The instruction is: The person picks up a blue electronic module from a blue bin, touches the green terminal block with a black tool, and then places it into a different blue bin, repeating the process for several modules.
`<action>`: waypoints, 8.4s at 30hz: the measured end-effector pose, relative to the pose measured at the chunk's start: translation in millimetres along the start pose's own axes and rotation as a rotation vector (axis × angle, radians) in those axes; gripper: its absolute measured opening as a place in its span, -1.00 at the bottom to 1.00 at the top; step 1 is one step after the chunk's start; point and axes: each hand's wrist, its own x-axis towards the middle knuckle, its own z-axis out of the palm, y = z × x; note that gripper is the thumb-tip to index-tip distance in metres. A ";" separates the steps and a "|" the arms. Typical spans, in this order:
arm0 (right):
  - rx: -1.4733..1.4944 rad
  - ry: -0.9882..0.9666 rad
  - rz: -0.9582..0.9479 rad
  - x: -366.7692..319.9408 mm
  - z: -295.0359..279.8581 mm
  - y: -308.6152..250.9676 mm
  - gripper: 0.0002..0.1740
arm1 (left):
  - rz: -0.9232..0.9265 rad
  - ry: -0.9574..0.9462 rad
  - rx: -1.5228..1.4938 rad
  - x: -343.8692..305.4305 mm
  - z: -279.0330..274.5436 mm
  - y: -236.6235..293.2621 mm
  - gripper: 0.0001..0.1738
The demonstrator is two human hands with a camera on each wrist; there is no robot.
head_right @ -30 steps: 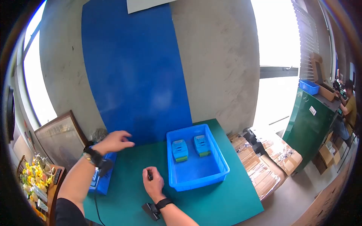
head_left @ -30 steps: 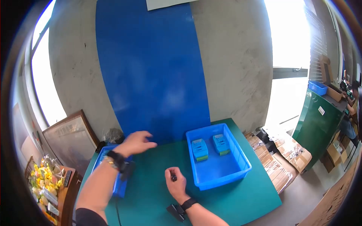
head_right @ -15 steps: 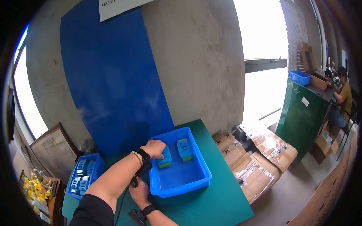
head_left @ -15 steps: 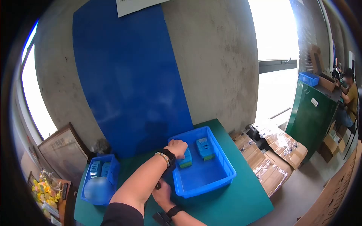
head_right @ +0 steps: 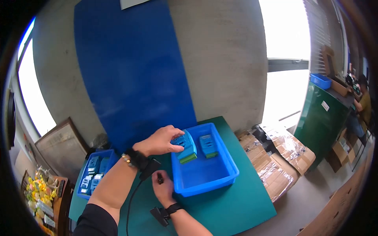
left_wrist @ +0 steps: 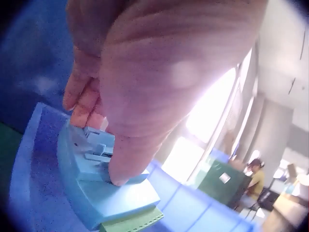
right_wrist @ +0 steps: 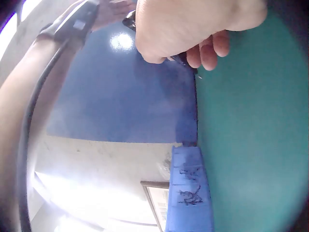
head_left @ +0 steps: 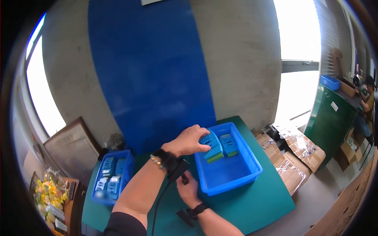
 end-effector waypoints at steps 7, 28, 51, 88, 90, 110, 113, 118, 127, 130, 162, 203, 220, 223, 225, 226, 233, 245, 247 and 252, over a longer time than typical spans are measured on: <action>0.096 -0.132 -0.017 -4.0 -5.1 -13.8 -0.85 | -0.240 0.343 -0.526 -199.5 9.9 -34.8 -0.54; 0.037 -0.195 -0.536 -56.3 -8.1 -63.9 -0.73 | -0.624 0.864 -0.585 -268.2 91.1 -76.6 -0.59; 0.070 -0.243 -0.494 -58.9 -5.3 -62.7 -0.71 | -0.566 0.845 -0.703 -267.9 87.4 -71.9 -0.64; 0.115 -0.221 -0.591 -60.8 -4.6 -70.8 -0.76 | -0.557 0.869 -0.661 -267.1 86.1 -69.8 -0.63; 0.079 -0.235 -0.590 -59.6 -5.3 -68.0 -0.77 | -0.566 0.869 -0.670 -267.1 86.3 -70.4 -0.63; 0.092 -0.286 -0.495 -67.3 -2.2 -66.3 -0.83 | -0.558 0.855 -0.682 -266.5 88.5 -71.7 -0.69; 0.096 -0.293 -0.507 -66.6 -2.1 -66.2 -0.83 | -0.570 0.856 -0.669 -266.9 88.9 -72.9 -0.69; 0.154 -0.280 -0.495 -67.7 -1.4 -68.8 -0.83 | -0.561 0.866 -0.668 -266.9 88.5 -73.1 -0.70; 0.098 -0.306 -0.496 -66.7 -2.3 -69.7 -0.83 | -0.584 0.914 -0.736 -266.4 91.2 -75.6 -0.67; 0.139 -0.250 -0.455 -66.7 -2.4 -71.7 -0.81 | -0.604 0.886 -0.954 -267.0 89.6 -78.3 -0.69; -0.245 -0.267 -0.877 -65.4 -0.9 -91.9 -0.62 | -0.597 0.384 -1.903 -259.9 102.7 -69.0 -0.49; -0.128 -0.224 -0.531 -69.2 -7.2 -76.4 -0.87 | -0.481 0.677 -2.256 -259.5 96.5 -77.5 -0.47; -0.202 -0.190 -0.540 -60.8 -6.9 -70.4 -0.93 | -0.348 0.826 -2.304 -265.4 92.7 -81.2 -0.53; -0.208 -0.193 -0.575 -61.9 -7.1 -74.2 -0.93 | -0.346 0.847 -2.317 -266.0 91.2 -79.5 -0.52; -0.237 -0.208 -0.602 -62.4 -8.7 -73.5 -0.94 | -0.344 0.884 -2.293 -265.6 95.5 -82.1 -0.53; -0.230 -0.221 -0.599 -62.8 -8.2 -74.0 -0.93 | -0.343 0.902 -2.281 -265.0 96.6 -83.1 -0.54; -0.271 -0.300 -0.684 -65.6 -4.8 -83.0 -0.91 | -0.324 0.938 -2.221 -264.3 96.2 -79.9 -0.53; 0.144 -0.192 -0.431 -65.4 -5.3 -89.5 -0.84 | -0.099 0.585 -2.561 -269.2 100.7 -88.7 -0.50; 0.103 -0.195 -0.549 -64.1 -3.9 -89.7 -0.80 | -0.177 0.563 -2.566 -267.1 96.2 -82.1 -0.49; -0.084 -0.206 -0.704 -69.5 -4.3 -82.7 -0.65 | -0.245 0.502 -2.561 -267.3 96.0 -81.1 -0.53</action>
